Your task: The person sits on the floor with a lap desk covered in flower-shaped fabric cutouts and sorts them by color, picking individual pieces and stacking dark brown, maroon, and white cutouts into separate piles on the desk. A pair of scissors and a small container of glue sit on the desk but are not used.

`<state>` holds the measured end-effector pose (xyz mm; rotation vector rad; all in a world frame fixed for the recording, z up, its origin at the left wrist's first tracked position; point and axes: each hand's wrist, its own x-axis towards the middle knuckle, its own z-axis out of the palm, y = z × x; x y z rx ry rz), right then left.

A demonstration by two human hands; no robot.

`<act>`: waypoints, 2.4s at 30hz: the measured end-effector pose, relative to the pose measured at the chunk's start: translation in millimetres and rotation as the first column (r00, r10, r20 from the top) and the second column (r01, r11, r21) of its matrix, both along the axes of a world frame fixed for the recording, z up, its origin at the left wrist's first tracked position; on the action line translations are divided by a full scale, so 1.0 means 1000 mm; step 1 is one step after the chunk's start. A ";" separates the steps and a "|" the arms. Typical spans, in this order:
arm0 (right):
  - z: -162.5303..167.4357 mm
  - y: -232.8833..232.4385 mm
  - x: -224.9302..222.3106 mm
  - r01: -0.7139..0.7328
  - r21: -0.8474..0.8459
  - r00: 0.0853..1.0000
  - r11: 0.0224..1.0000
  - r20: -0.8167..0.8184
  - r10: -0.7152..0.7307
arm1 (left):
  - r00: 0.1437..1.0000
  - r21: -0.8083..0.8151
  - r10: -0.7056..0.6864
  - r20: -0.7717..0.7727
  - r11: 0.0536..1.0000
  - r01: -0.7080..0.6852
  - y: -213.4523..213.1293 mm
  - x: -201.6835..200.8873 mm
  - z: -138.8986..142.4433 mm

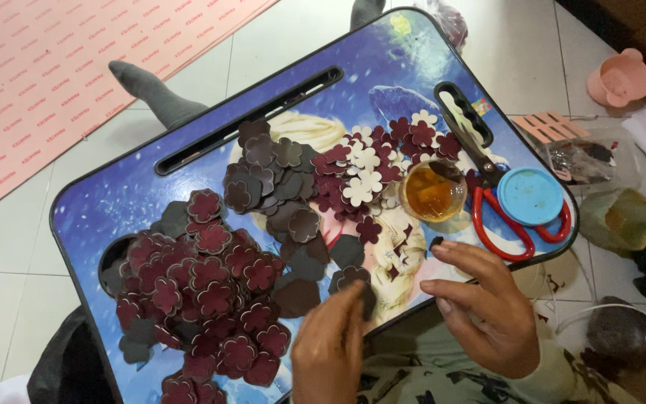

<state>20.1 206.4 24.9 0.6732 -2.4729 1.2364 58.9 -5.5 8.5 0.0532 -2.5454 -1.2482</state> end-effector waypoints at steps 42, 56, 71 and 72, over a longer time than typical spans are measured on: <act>0.000 -0.005 0.008 -0.112 0.124 0.978 0.986 -0.164 0.131 | 0.866 0.833 -0.298 0.401 0.513 -0.208 0.020 -0.002 -0.002; -0.004 -0.005 0.009 -0.086 0.256 0.952 0.963 -0.265 0.155 | 0.859 0.802 -0.282 0.427 0.558 -0.215 0.018 -0.002 0.005; -0.002 0.000 0.008 -0.146 0.230 0.953 0.962 -0.227 0.199 | 0.869 0.843 -0.295 0.398 0.492 -0.219 0.017 -0.004 0.002; -0.003 0.000 0.007 -0.140 0.221 0.955 0.965 -0.228 0.191 | 0.863 0.839 -0.298 0.407 0.496 -0.225 0.017 -0.004 0.002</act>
